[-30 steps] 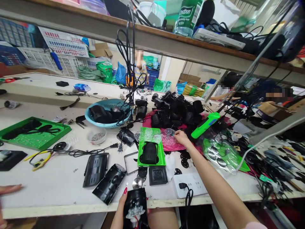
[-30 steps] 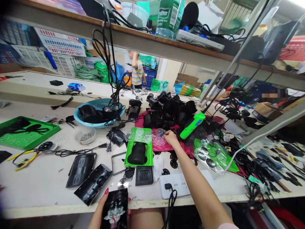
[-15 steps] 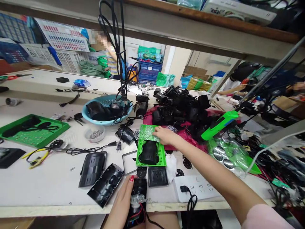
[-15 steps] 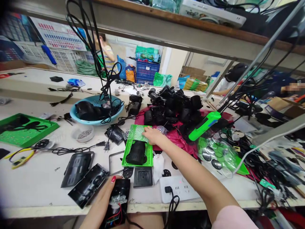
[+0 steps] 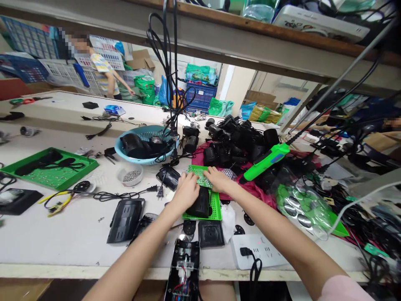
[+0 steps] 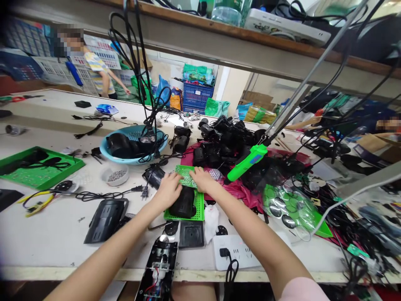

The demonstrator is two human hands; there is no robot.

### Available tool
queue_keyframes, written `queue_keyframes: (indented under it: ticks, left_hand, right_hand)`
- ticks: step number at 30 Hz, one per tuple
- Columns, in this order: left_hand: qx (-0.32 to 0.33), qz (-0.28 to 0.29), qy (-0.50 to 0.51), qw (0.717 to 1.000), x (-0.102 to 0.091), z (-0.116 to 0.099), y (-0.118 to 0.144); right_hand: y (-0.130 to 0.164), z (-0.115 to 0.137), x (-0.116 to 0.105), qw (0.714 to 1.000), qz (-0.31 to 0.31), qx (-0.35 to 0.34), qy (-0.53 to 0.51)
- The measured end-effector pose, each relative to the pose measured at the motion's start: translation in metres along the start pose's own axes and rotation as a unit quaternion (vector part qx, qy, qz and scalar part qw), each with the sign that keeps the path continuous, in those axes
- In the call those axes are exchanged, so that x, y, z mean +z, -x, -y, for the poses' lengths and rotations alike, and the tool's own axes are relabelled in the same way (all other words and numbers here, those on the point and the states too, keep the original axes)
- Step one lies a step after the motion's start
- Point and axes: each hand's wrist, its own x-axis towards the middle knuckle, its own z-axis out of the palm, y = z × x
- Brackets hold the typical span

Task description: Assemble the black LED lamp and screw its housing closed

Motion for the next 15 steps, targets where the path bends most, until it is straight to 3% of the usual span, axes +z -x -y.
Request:
queue_keyframes:
  ticks: [2, 5, 11, 15]
  left_hand:
    - [0.030, 0.030, -0.029, 0.999, 0.012, 0.009, -0.036]
    - [0.074, 0.073, -0.067, 0.992, 0.024, 0.018, -0.062]
    - [0.089, 0.080, -0.121, 0.985, 0.029, 0.018, -0.059]
    - [0.082, 0.077, -0.128, 0.985, 0.027, 0.015, -0.057]
  right_hand:
    - [0.002, 0.000, 0.003, 1.000, -0.012, 0.003, -0.003]
    - [0.007, -0.002, 0.008, 0.999, -0.028, 0.003, -0.019]
    - [0.014, -0.007, 0.009, 0.990, -0.084, -0.002, -0.116]
    - [0.027, -0.015, 0.009, 0.960, -0.164, 0.015, -0.227]
